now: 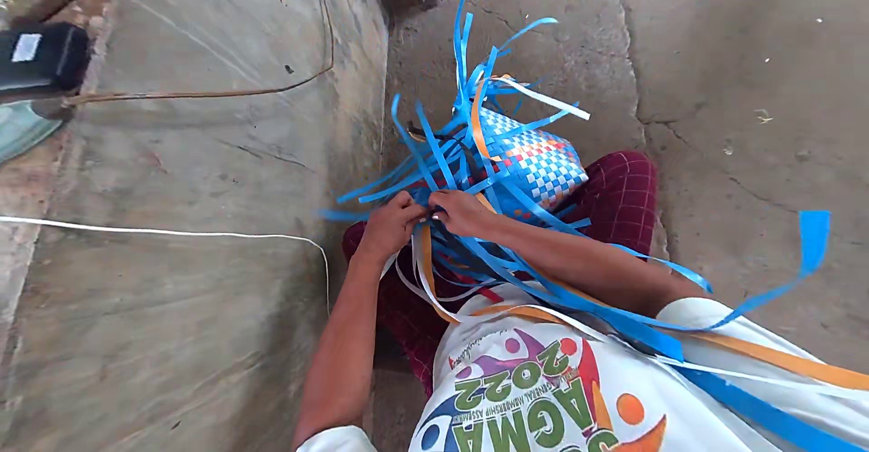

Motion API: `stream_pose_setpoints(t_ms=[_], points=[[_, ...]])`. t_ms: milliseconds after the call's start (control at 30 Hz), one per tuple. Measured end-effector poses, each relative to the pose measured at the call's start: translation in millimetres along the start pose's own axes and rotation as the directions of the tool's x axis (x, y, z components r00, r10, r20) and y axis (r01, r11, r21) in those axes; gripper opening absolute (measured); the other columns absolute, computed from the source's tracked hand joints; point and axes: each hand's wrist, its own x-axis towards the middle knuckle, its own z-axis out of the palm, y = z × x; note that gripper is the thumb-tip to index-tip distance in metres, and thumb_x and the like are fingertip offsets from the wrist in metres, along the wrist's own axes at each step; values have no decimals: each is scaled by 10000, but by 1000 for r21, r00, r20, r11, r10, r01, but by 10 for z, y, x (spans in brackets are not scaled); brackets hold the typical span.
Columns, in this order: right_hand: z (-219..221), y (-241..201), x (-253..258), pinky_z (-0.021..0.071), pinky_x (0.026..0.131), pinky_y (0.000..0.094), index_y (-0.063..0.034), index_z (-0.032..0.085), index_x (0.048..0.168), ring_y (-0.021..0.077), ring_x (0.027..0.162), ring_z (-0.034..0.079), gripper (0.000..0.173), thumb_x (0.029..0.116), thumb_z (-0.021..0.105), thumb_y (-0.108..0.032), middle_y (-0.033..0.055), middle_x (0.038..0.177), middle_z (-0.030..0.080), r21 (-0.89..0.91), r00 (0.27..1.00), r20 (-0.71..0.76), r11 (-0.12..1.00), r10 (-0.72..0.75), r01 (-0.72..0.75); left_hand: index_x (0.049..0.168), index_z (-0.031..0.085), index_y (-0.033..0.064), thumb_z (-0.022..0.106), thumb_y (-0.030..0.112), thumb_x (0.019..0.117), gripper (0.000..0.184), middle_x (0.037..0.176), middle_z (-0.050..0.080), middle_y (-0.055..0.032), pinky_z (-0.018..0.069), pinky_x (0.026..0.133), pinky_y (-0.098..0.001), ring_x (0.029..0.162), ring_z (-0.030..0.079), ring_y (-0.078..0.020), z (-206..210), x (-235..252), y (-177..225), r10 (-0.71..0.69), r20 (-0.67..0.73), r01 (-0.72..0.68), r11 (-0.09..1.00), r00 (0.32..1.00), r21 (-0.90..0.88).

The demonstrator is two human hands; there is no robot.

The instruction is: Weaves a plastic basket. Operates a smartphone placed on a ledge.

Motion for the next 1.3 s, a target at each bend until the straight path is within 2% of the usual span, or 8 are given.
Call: stream_pose_setpoints(t_ms=[167, 367, 500, 600, 767, 933, 1133, 1300], points=[[24, 10, -40, 560, 875, 545, 16, 673, 1132, 363, 1027, 686, 175, 967, 617, 9, 203, 1175, 672, 23, 998, -49, 999, 43, -41, 930, 732, 12, 790, 280, 885, 277, 973, 699, -216, 471, 929, -630, 1030, 645, -455, 257, -6, -14, -55, -388, 133, 975, 920, 178], [-3, 2, -36, 558, 863, 556, 33, 647, 1109, 385, 999, 689, 144, 974, 607, 3, 217, 1091, 681, 41, 990, -93, 994, 109, -105, 1075, 711, -61, 537, 162, 1071, 283, 1055, 708, -231, 514, 947, -557, 1010, 683, -358, 340, 92, 454, -561, -79, 498, 784, 824, -372], [-4, 91, -64, 552, 895, 517, 49, 646, 1167, 346, 996, 685, 193, 1027, 522, 3, 217, 1115, 680, 218, 979, -148, 970, 142, -107, 1185, 662, -42, 638, 107, 1011, 230, 1101, 712, -195, 537, 957, -509, 1039, 693, -297, 523, 67, 480, -530, -135, 396, 758, 837, -519], [-7, 141, -147, 595, 653, 387, 6, 511, 1393, 227, 764, 678, 340, 1082, 506, -129, 164, 1147, 647, 518, 959, -162, 847, 234, -119, 1194, 675, -52, 600, 35, 1011, 217, 1124, 719, -202, 545, 962, -497, 1044, 704, -294, 653, 50, 425, -477, -245, 290, 790, 844, -541], [155, 207, -449, 558, 719, 304, -10, 740, 1018, 149, 805, 610, 110, 942, 705, -81, 130, 1047, 636, 418, 905, -417, 902, 84, 109, 1179, 707, -15, 588, -6, 997, 217, 1155, 724, -158, 559, 938, -418, 1022, 704, -221, 708, 41, 343, -423, -318, 196, 810, 849, -553], [256, 256, -461, 538, 813, 421, -61, 790, 1117, 256, 888, 615, 207, 969, 711, -182, 160, 997, 636, 245, 975, -208, 969, 79, -26, 1260, 668, 19, 430, 62, 1081, 301, 1092, 708, -126, 538, 802, -361, 884, 654, -165, 675, 70, 403, -523, -179, 316, 716, 833, -622], [56, 3, -474, 532, 838, 428, -14, 774, 1030, 289, 972, 589, 193, 938, 723, -175, 213, 1103, 579, 288, 973, -228, 957, 38, 30, 1096, 674, -62, 497, 307, 1096, 410, 887, 681, -248, 523, 813, -594, 846, 673, -398, 499, 160, 418, -581, 3, 541, 756, 814, -368], [-200, -185, -658, 551, 896, 397, -13, 553, 1391, 208, 1081, 639, 381, 1066, 507, -207, 154, 1334, 610, 670, 922, -249, 740, 296, -57, 970, 676, -71, 518, 216, 1081, 347, 764, 645, -210, 511, 726, -570, 732, 641, -359, 584, 144, 380, -499, -107, 430, 821, 860, -376]])
